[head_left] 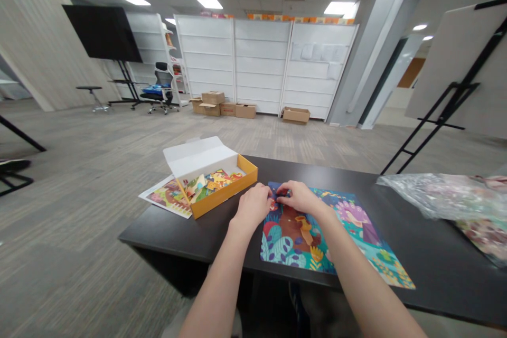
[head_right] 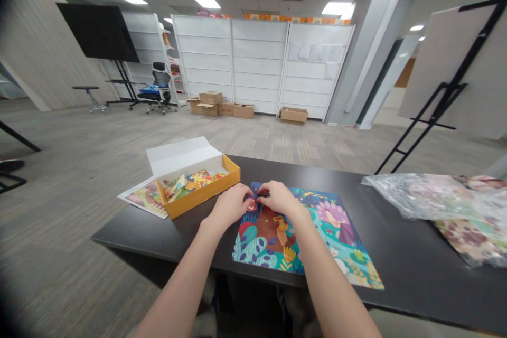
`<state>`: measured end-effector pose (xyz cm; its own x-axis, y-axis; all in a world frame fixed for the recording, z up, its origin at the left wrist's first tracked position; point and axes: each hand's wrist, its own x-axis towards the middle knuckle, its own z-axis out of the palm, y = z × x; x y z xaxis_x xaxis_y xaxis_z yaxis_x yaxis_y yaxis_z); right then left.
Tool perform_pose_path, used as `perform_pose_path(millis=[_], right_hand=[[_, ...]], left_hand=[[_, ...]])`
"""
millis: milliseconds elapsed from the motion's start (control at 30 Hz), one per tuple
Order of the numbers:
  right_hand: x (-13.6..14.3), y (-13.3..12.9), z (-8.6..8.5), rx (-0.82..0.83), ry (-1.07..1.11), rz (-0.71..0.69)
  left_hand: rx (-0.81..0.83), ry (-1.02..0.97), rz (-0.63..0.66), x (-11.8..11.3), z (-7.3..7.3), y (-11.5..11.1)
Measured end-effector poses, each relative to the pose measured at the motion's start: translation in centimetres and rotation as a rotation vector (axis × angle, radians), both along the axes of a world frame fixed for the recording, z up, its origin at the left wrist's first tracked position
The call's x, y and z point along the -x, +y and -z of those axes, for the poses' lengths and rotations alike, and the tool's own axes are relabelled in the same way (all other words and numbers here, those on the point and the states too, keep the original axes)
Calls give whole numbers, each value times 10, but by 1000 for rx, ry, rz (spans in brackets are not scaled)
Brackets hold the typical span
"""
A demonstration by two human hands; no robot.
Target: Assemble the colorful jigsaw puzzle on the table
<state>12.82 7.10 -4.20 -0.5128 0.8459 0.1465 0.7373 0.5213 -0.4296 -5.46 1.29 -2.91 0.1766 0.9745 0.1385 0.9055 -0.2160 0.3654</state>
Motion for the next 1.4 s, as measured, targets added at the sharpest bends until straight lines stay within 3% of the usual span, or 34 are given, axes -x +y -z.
perform_pose_path(millis=[300,733,1167,1300,1400], right_hand=[[-2,0,-3,-76,-31,79],[3,-7,-8,-25,-86,81],[4,-8,-4,-16,-76,95],[-5,-11,-7,14,-25,62],[-21,-17,-15,19,-7,114]], left_hand=[[34,-18,-22,0,-3,0],[5,37,-93,6,0,1],[60,-7,-66,13,4,9],[39,-39,-86,15,4,10],[28,-36,-104,13,1,8]])
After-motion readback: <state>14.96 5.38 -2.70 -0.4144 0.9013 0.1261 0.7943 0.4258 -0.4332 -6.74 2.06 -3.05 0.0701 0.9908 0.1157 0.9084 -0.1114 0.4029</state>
